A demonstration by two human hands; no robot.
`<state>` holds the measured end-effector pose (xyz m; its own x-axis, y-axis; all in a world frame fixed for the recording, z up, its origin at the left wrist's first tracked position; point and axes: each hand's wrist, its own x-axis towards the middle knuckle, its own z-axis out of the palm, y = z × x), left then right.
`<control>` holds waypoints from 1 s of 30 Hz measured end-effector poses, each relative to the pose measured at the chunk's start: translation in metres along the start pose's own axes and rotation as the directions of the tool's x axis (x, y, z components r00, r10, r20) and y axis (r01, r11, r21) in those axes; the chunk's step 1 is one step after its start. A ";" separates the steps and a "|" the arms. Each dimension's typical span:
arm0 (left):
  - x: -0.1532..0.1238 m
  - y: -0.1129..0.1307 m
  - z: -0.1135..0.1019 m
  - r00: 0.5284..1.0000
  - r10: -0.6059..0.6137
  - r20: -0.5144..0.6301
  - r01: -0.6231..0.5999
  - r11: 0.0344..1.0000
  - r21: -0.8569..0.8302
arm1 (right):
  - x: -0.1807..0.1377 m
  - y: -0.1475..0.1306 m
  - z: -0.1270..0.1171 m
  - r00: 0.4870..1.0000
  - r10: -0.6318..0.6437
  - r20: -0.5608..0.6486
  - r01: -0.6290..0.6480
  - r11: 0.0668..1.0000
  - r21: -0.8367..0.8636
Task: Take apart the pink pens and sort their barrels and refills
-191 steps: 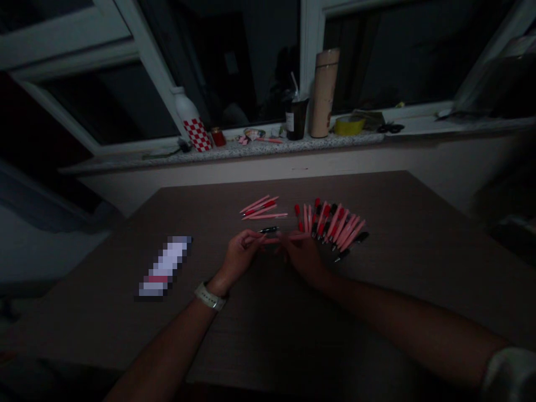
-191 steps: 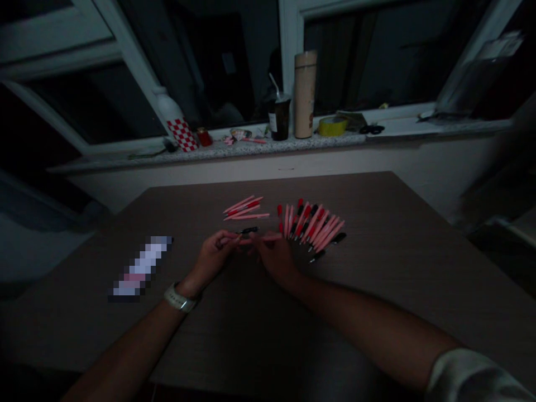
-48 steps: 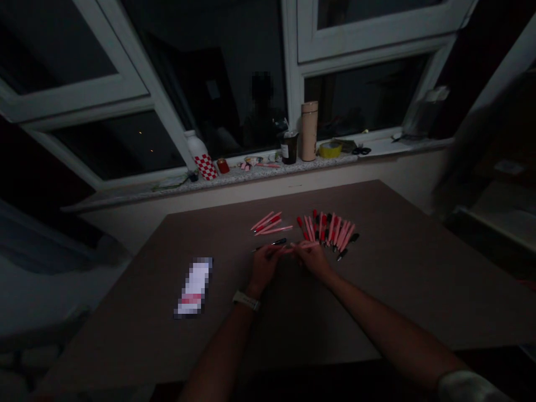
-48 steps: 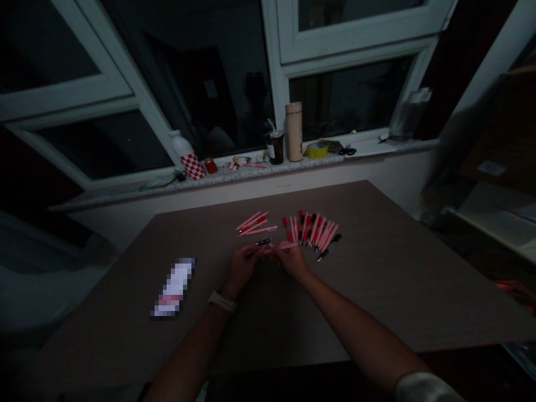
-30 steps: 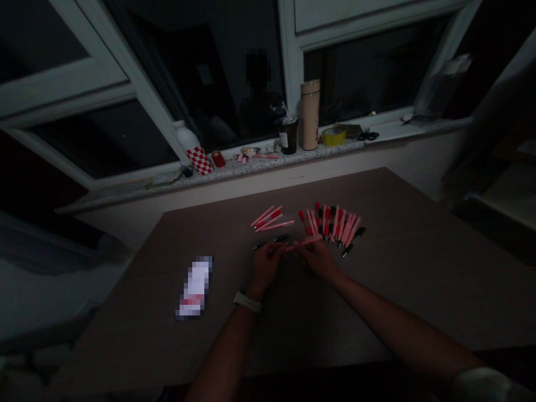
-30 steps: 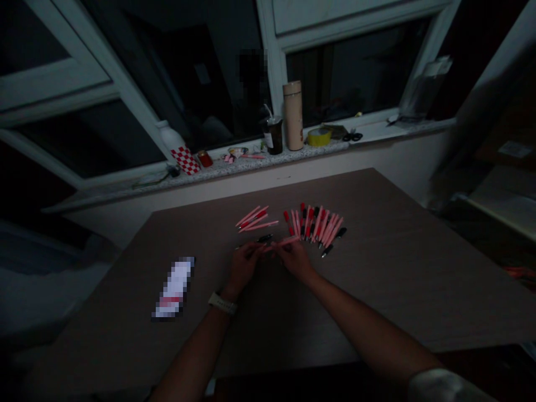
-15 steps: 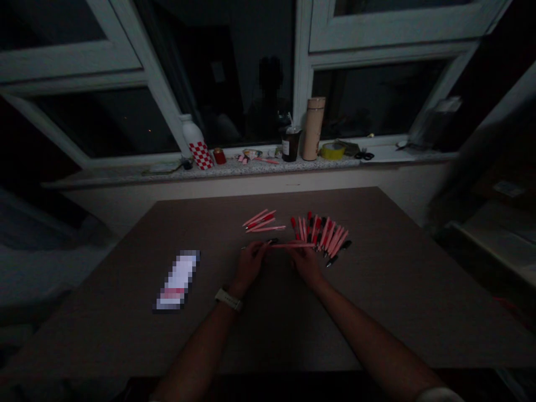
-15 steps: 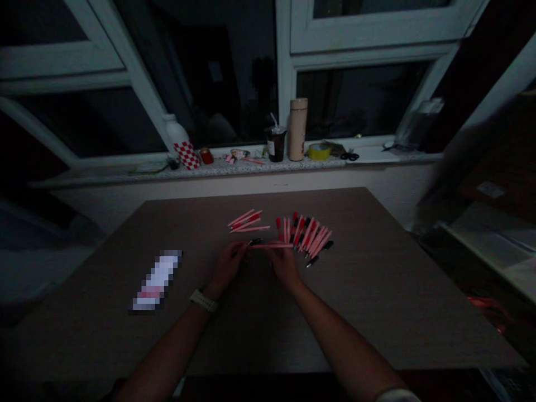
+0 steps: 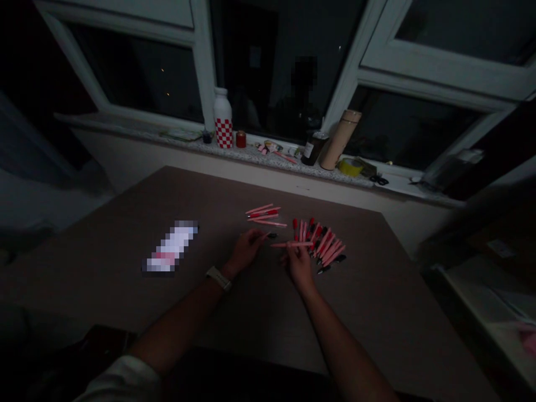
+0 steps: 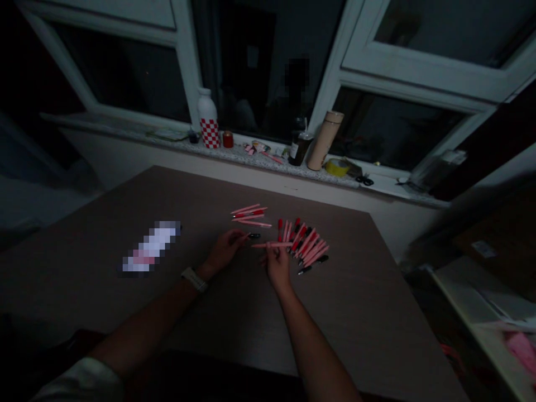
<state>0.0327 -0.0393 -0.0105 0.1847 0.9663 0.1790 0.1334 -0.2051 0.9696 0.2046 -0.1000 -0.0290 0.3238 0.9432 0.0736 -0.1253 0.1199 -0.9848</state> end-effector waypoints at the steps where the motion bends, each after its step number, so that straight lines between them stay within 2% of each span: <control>1: 0.000 -0.001 0.000 1.000 0.006 0.002 -0.006 1.000 -0.012 | 0.000 0.001 -0.001 1.000 -0.003 0.002 0.003 1.000 0.014; 4: 0.001 -0.003 -0.001 0.999 0.018 -0.043 -0.020 0.999 -0.042 | 0.000 0.002 -0.003 1.000 -0.001 0.006 0.000 0.999 0.034; 8: 0.005 -0.005 -0.009 0.982 0.031 -0.185 -0.041 0.998 -0.047 | 0.002 0.002 -0.005 1.000 0.014 -0.003 -0.014 0.999 0.048; 13: 0.009 -0.006 -0.019 0.959 -0.012 -0.283 0.014 1.000 0.004 | 0.002 0.002 -0.003 1.000 0.020 -0.013 -0.019 0.996 0.087; 23: 0.005 -0.003 -0.013 0.972 0.066 -0.226 -0.042 0.993 0.109 | 0.001 0.002 -0.004 0.998 -0.013 0.056 0.014 1.000 -0.025; 30: -0.001 0.002 -0.008 0.990 0.103 -0.096 -0.089 0.987 0.134 | -0.002 -0.002 -0.002 0.997 -0.005 0.077 0.007 1.000 -0.029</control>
<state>0.0248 -0.0396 -0.0071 0.1029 0.9506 0.2927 0.2459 -0.3095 0.9186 0.2058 -0.1024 -0.0278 0.2515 0.9636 0.0906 -0.0954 0.1178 -0.9884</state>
